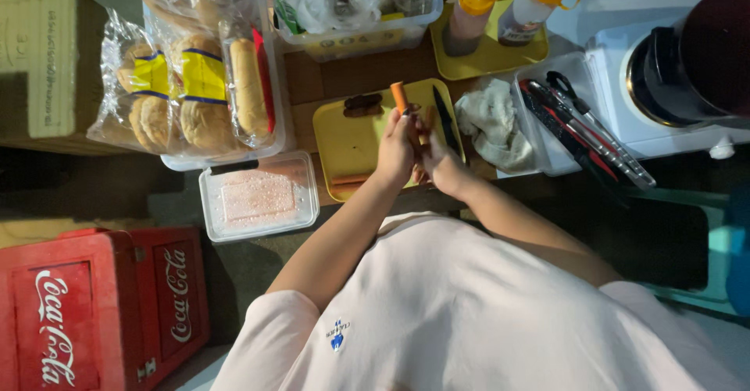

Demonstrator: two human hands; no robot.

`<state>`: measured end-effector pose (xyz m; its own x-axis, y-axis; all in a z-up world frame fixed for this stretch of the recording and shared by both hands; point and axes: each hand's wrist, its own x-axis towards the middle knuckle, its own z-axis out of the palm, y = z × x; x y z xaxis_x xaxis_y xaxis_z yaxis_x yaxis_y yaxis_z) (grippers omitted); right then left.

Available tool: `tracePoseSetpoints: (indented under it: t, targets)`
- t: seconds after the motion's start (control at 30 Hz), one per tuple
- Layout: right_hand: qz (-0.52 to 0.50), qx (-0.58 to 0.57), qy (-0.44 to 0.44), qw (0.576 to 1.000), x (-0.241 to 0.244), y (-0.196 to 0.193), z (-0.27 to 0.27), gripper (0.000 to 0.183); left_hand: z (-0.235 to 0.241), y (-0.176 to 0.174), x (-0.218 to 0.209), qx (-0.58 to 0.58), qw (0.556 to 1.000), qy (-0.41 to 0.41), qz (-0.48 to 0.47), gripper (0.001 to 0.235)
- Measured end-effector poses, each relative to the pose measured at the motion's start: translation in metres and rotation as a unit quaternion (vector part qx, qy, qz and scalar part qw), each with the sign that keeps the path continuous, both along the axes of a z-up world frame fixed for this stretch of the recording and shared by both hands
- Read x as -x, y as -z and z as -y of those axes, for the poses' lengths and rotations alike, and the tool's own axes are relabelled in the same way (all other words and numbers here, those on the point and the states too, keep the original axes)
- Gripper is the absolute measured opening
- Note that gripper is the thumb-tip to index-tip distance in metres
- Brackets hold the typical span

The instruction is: The person retrieves sausages from a plastic container and places them on a yellow cutting board. Using a knife, the person slices the sausages into smaller pieces. The sliced pieces remain on the cutting board.

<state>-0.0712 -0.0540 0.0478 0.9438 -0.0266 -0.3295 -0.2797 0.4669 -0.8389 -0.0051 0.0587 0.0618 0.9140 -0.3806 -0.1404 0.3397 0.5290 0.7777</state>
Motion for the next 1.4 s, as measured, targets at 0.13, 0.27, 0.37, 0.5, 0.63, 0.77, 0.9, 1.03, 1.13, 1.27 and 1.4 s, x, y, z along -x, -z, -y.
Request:
tracePoseSetpoints:
  t: [0.13, 0.27, 0.37, 0.5, 0.63, 0.77, 0.9, 1.03, 1.13, 1.27, 1.4]
  targets:
    - [0.079, 0.052, -0.017, 0.995, 0.015, -0.015, -0.003, 0.021, 0.004, -0.003, -0.023, -0.083, 0.996, -0.019, -0.022, 0.024]
    - [0.021, 0.309, -0.053, 0.949, 0.036, -0.036, 0.005, 0.020, 0.015, -0.006, -0.029, -0.009, 0.999, -0.053, 0.004, 0.025]
    - [0.135, 0.370, -0.023, 0.919, 0.037, -0.050, 0.006, 0.016, 0.033, -0.012, -0.011, -0.013, 0.998, -0.065, -0.016, 0.029]
    - [0.153, 0.452, 0.011, 0.879, 0.032, -0.062, 0.022, 0.016, 0.042, -0.025, 0.027, -0.038, 0.995, -0.002, -0.096, 0.030]
    - [0.088, 0.217, -0.028, 0.972, 0.031, -0.066, 0.037, 0.018, 0.040, -0.045, 0.039, -0.035, 0.996, 0.056, -0.064, 0.017]
    - [0.036, 0.263, -0.084, 0.960, 0.014, -0.064, 0.057, 0.023, 0.040, -0.062, 0.003, 0.082, 0.988, 0.031, -0.128, 0.017]
    - [-0.038, 0.158, -0.099, 0.982, 0.011, -0.053, 0.055, 0.015, 0.045, -0.054, -0.032, 0.153, 0.971, -0.025, -0.182, 0.026]
    - [0.086, 0.344, -0.090, 0.931, 0.024, -0.050, 0.049, 0.018, 0.044, -0.026, -0.037, 0.154, 0.962, -0.095, -0.205, 0.032]
    - [0.113, 0.453, -0.086, 0.880, 0.037, -0.057, 0.052, 0.020, 0.043, -0.004, -0.037, 0.161, 0.955, -0.119, -0.220, 0.035]
    - [0.133, 0.495, -0.072, 0.856, 0.047, -0.069, 0.057, 0.020, 0.041, 0.010, -0.061, 0.159, 0.949, -0.153, -0.226, 0.036]
    - [0.141, 0.493, -0.101, 0.853, 0.058, -0.072, 0.076, 0.018, 0.030, 0.024, -0.082, 0.103, 0.943, -0.197, -0.247, 0.033]
